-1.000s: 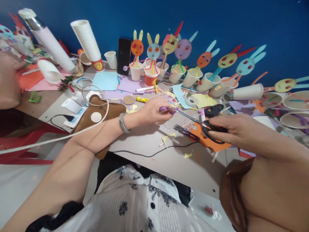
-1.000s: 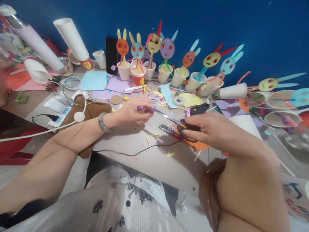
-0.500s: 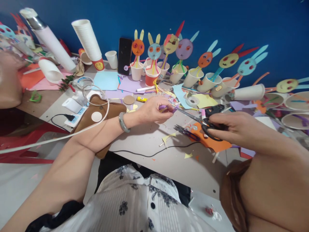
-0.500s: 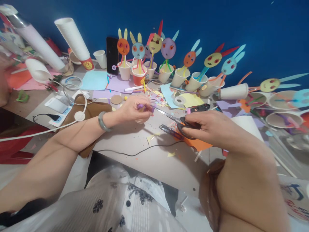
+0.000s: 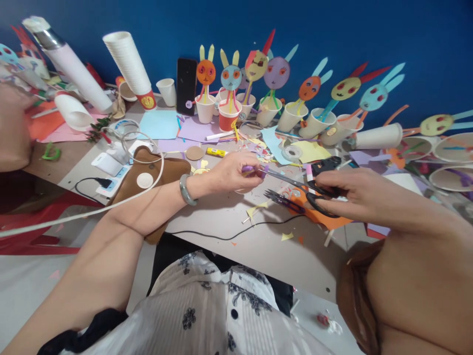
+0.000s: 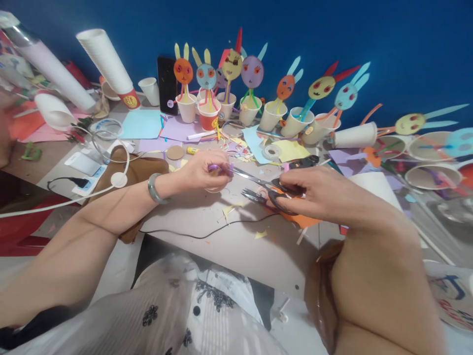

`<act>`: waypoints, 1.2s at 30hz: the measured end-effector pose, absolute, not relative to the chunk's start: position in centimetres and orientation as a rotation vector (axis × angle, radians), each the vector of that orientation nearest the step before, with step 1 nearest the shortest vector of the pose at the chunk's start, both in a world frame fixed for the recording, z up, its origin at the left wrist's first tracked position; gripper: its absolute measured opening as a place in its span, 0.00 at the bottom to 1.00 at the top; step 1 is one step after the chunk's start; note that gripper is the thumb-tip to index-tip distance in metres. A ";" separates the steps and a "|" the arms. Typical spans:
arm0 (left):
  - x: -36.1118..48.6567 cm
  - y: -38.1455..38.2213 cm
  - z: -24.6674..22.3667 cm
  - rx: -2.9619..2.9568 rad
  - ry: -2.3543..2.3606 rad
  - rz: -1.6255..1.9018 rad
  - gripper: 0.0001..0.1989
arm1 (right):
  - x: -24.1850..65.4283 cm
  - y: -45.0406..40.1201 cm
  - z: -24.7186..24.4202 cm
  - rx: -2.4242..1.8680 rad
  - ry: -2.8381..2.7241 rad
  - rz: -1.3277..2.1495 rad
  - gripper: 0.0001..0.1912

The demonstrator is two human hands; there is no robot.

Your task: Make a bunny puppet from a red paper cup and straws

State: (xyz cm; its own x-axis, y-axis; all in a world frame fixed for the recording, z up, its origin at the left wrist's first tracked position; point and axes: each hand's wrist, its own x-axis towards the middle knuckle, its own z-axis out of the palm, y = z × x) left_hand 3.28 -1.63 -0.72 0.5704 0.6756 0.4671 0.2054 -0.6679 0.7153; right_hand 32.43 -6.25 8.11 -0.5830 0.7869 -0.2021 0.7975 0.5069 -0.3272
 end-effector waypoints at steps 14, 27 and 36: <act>3.1 -1.5 -0.3 2.273 0.696 0.951 0.05 | 33.2 -6.6 8.2 1.444 2.692 -0.667 0.26; 2.8 -1.4 0.0 2.128 0.687 1.021 0.07 | 33.1 -5.9 8.1 1.429 2.776 -0.732 0.30; 2.7 -1.9 1.0 2.049 0.529 0.879 0.10 | 32.9 -5.8 8.1 1.341 2.769 -0.802 0.31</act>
State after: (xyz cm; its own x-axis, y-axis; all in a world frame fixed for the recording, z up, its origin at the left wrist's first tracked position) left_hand 2.74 -1.86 1.00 0.6674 0.6306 0.3961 0.0544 -0.5718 0.8186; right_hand 32.90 -5.79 8.08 -0.6435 0.7440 -0.1799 0.7250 0.5171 -0.4549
